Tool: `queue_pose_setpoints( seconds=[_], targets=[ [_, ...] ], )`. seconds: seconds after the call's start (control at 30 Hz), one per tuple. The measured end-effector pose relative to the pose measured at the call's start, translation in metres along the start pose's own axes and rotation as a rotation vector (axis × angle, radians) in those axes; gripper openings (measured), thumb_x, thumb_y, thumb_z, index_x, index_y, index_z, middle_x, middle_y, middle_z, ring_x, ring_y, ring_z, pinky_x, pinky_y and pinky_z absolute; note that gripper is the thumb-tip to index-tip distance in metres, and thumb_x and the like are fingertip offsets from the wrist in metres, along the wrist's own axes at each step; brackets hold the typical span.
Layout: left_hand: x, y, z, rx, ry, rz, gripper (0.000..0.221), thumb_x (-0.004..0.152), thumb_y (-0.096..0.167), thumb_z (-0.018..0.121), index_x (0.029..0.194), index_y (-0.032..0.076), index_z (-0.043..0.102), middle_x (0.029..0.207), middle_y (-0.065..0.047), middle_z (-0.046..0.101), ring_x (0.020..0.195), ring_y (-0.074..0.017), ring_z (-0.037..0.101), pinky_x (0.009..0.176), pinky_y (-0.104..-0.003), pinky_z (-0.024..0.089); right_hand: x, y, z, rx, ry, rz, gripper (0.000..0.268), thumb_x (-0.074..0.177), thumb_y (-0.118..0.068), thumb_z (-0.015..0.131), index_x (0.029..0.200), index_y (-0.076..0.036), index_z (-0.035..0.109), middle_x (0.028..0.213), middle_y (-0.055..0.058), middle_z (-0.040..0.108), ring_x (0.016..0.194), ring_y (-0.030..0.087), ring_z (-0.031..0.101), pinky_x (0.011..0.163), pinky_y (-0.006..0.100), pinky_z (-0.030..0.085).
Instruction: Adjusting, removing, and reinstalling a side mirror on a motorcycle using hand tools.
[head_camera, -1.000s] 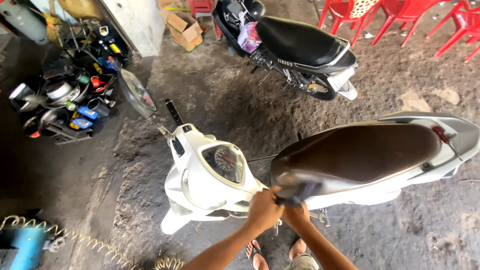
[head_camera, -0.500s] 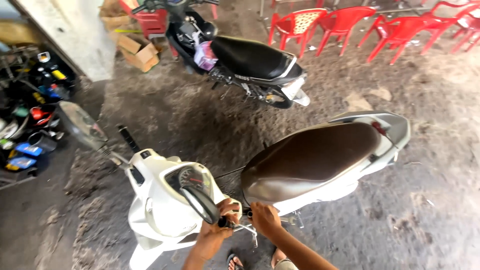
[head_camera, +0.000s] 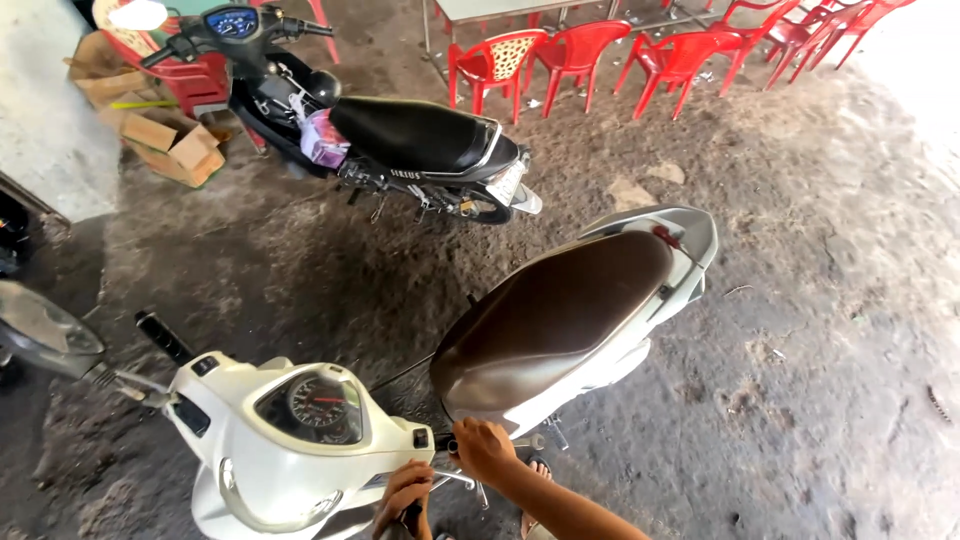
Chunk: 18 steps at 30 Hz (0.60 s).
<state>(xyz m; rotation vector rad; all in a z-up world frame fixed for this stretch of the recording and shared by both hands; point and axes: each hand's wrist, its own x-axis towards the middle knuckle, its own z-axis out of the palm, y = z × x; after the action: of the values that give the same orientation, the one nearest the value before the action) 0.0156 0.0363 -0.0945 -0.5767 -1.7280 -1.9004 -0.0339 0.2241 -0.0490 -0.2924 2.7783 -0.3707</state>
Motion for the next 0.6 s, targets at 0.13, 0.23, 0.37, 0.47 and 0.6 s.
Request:
queue_pose_setpoints(
  seconds=[0.13, 0.23, 0.37, 0.47, 0.6],
  targets=[
    [0.05, 0.052, -0.006, 0.111, -0.163, 0.024, 0.014, 0.085, 0.004, 0.071, 0.098, 0.006, 0.068, 0.102, -0.014, 0.076, 0.102, -0.0285, 0.077, 0.093, -0.04, 0.06, 0.004, -0.001, 0.001, -0.008, -0.057, -0.007, 0.046, 0.094, -0.042, 0.075, 0.109, 0.0, 0.061, 0.102, 0.017, 0.066, 0.093, 0.034, 0.069, 0.08, 0.046, 0.057],
    [0.122, 0.107, -0.014, 0.121, -0.584, -0.134, 0.035, 0.075, 0.005, 0.079, 0.106, -0.001, 0.064, 0.095, -0.016, 0.071, 0.101, -0.035, 0.069, 0.091, -0.047, 0.052, 0.006, -0.002, -0.002, -0.009, -0.076, -0.002, 0.047, 0.094, -0.042, 0.074, 0.111, -0.001, 0.061, 0.104, 0.017, 0.065, 0.094, 0.035, 0.069, 0.079, 0.046, 0.058],
    [0.169, 0.121, -0.02, 0.106, -0.938, -0.123, 0.028, 0.081, 0.012, 0.085, 0.101, 0.001, 0.067, 0.088, -0.016, 0.064, 0.087, -0.0321, 0.065, 0.079, -0.045, 0.053, 0.004, -0.001, -0.004, -0.014, -0.081, -0.012, 0.048, 0.094, -0.044, 0.073, 0.113, -0.001, 0.06, 0.105, 0.017, 0.065, 0.094, 0.034, 0.069, 0.079, 0.046, 0.058],
    [0.136, 0.072, -0.022, 0.23, -0.969, 0.408, 0.038, 0.092, 0.027, 0.084, 0.085, 0.01, 0.051, 0.087, -0.007, 0.058, 0.088, -0.0269, 0.062, 0.086, -0.043, 0.053, 0.002, -0.002, -0.008, -0.032, -0.072, -0.023, 0.048, 0.095, -0.044, 0.073, 0.113, -0.001, 0.06, 0.105, 0.017, 0.065, 0.094, 0.035, 0.069, 0.08, 0.045, 0.057],
    [0.105, 0.071, -0.005, 0.627, -0.731, 0.358, 0.033, 0.087, 0.026, 0.08, 0.075, 0.008, 0.055, 0.074, -0.008, 0.055, 0.075, -0.0274, 0.059, 0.074, -0.047, 0.047, 0.003, -0.003, -0.011, -0.034, -0.051, -0.031, 0.046, 0.092, -0.042, 0.075, 0.109, -0.002, 0.061, 0.104, 0.016, 0.065, 0.094, 0.035, 0.069, 0.081, 0.045, 0.057]
  ],
)
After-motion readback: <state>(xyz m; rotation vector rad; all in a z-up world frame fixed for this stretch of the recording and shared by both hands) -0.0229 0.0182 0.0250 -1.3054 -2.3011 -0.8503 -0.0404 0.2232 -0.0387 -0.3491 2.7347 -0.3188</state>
